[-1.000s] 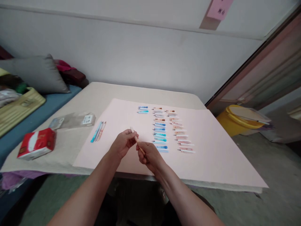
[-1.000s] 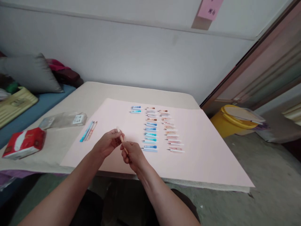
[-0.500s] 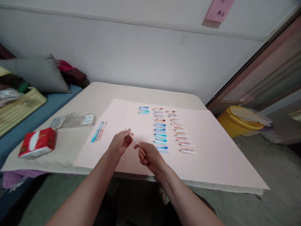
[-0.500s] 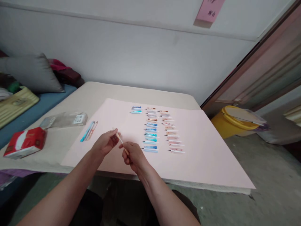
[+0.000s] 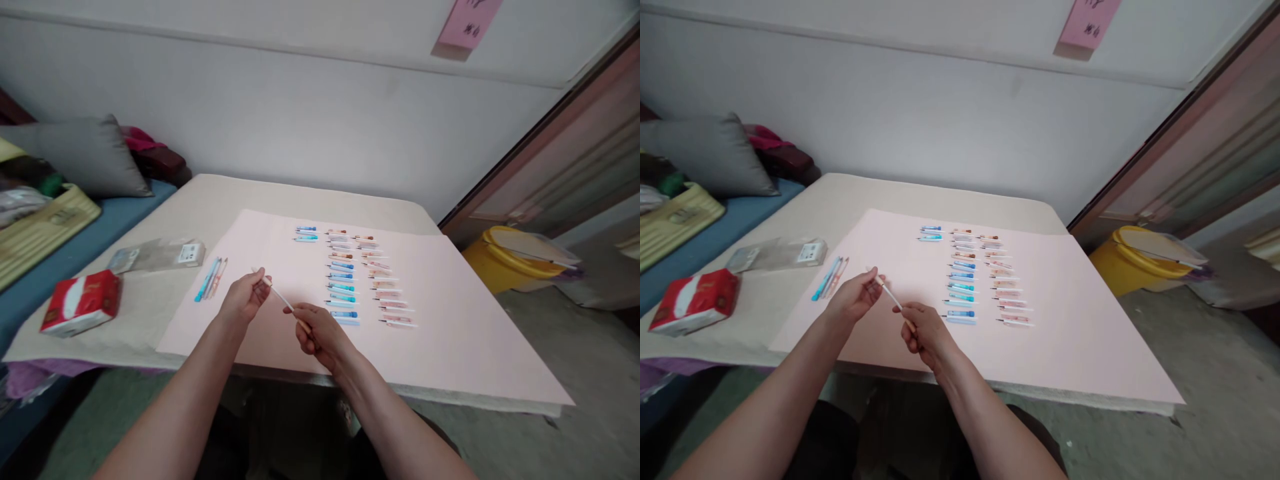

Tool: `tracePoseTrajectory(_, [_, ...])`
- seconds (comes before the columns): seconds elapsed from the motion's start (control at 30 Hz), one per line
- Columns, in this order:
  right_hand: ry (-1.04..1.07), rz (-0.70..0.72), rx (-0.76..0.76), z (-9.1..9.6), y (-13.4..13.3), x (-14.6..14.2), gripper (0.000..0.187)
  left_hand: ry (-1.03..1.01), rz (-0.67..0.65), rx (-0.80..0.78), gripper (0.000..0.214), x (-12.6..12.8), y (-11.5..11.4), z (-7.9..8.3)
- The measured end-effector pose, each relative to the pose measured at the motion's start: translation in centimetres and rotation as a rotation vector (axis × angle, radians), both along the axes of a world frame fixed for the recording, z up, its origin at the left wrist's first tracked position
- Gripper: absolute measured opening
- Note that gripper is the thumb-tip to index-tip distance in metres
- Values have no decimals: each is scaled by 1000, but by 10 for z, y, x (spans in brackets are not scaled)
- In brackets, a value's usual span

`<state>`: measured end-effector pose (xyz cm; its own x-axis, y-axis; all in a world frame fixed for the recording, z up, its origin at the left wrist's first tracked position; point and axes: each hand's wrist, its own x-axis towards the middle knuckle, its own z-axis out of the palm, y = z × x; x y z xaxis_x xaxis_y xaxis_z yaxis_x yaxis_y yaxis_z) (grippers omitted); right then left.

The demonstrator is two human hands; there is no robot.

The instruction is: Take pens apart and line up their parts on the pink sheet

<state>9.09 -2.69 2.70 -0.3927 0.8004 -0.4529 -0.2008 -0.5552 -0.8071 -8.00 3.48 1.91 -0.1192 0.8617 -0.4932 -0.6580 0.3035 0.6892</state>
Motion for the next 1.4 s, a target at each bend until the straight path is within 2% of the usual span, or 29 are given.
tracePoseTrajectory(0.7, [-32,-5,5,2,1,5,34,-108,70,-111,5,-15,11,-5])
tracePoseTrajectory(1.03, [-40,-47,28,0,6,7,37,-77,-128,-9,4,1,1,-7])
tracePoseTrajectory(1.4, [-165,-103,59,-7,10,5,35,22,-372,46,11,34,-18,-3])
